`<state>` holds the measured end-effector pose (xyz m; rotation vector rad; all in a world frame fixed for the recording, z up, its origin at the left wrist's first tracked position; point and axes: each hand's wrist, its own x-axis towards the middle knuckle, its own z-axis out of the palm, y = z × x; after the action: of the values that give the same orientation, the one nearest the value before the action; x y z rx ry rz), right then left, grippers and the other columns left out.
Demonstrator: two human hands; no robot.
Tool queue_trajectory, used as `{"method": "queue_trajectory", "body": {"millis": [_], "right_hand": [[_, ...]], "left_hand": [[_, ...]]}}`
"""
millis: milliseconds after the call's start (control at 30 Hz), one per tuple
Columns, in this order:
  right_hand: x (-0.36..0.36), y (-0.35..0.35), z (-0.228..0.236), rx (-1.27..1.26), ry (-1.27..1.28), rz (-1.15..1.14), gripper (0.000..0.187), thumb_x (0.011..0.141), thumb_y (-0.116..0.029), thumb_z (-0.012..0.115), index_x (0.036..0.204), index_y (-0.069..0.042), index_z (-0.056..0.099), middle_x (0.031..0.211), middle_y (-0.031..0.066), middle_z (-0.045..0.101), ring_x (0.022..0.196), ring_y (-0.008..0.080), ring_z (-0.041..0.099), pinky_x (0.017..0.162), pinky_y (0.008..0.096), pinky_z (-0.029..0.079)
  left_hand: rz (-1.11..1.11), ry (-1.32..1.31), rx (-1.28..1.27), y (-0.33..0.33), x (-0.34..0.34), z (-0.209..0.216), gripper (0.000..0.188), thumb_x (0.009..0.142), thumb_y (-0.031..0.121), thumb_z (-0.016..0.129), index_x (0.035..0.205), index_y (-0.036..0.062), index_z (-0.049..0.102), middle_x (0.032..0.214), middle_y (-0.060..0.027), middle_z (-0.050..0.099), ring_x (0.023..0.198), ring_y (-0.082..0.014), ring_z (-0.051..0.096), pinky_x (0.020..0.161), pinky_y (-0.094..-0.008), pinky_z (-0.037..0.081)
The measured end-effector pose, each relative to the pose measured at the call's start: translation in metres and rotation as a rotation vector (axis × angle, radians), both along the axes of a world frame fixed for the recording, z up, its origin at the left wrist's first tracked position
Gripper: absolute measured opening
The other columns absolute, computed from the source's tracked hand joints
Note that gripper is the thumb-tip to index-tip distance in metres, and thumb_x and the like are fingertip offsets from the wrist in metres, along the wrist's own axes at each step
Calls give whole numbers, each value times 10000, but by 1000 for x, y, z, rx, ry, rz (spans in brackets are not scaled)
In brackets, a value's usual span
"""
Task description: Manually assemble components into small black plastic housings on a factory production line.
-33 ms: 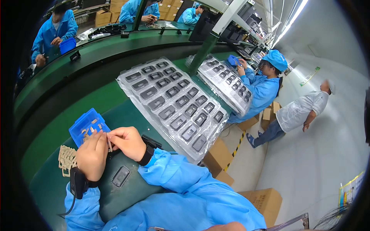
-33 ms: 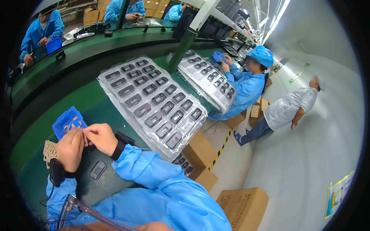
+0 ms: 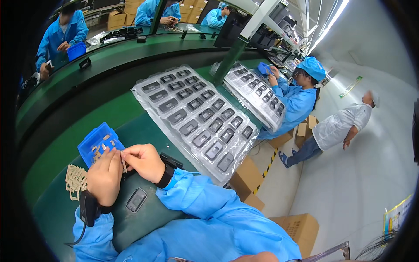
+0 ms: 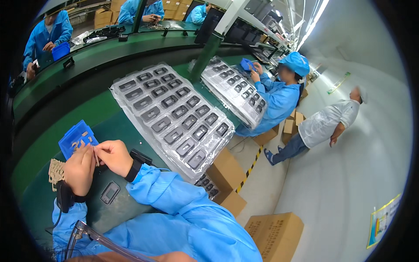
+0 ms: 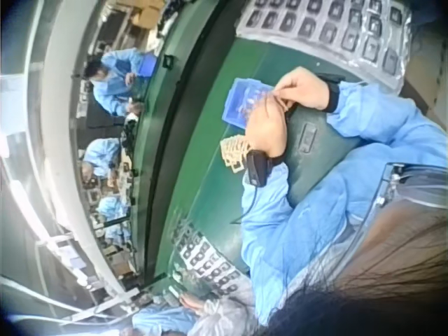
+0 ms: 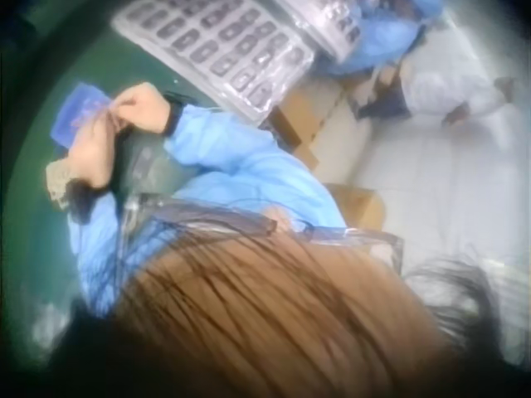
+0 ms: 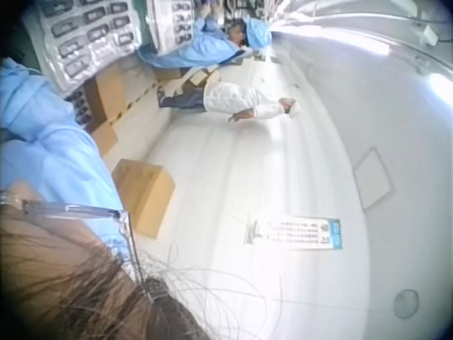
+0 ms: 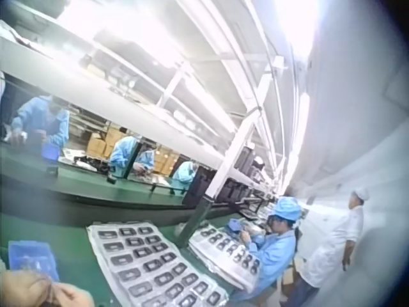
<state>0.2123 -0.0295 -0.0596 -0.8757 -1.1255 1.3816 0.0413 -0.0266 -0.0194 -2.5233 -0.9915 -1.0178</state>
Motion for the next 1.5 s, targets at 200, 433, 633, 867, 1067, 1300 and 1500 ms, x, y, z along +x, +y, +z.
{"method": "queue_trajectory", "body": {"millis": [200,433,633,867,1067,1300,1500], "right_hand": [[-2,0,-4,67,-99,-20,157,970,-67,615,1012,52,707,848,50,706,734,83,648,644,229,532],[4,-5,4,99,-305,-70,146,911,5,610,999,47,718,882,60,716,793,98,659,699,247,551],[3,-7,10,-16,-76,-110,135,965,-25,580,1028,15,693,928,139,735,755,134,686,610,254,556],[3,-4,24,-124,-66,-149,169,1001,-90,558,1016,38,668,911,143,732,678,155,698,544,229,528],[7,-2,20,-150,2,-189,176,1022,-101,521,1043,37,628,904,152,727,684,180,719,543,222,543],[8,2,14,-159,55,-126,160,1011,-110,508,1016,-9,631,895,137,732,713,188,731,545,219,535],[10,2,17,-189,104,-139,189,1013,-173,536,975,-13,630,832,117,718,667,159,704,545,213,525]], "left_hand": [[17,105,5,-4,-1,-3,254,846,89,691,1057,-51,662,1061,-181,711,1017,-331,708,781,-397,579],[-7,-238,-77,9,0,-6,207,779,71,748,963,26,664,912,-138,707,822,-319,700,707,-405,558],[2,-504,-425,17,-7,2,139,882,66,670,1004,2,688,909,-145,717,822,-286,715,686,-361,573],[227,-258,-378,34,-32,2,124,804,76,715,924,48,706,838,-148,696,742,-321,680,654,-405,544],[-155,-90,-306,8,-19,21,203,773,117,744,965,62,707,868,-95,698,797,-304,675,692,-409,547],[-106,157,-143,1,-14,4,184,776,140,697,940,59,679,868,-69,669,790,-236,673,634,-354,553],[-143,269,-102,1,-12,9,241,770,145,688,974,24,649,943,-74,652,816,-217,648,627,-333,552]]}}
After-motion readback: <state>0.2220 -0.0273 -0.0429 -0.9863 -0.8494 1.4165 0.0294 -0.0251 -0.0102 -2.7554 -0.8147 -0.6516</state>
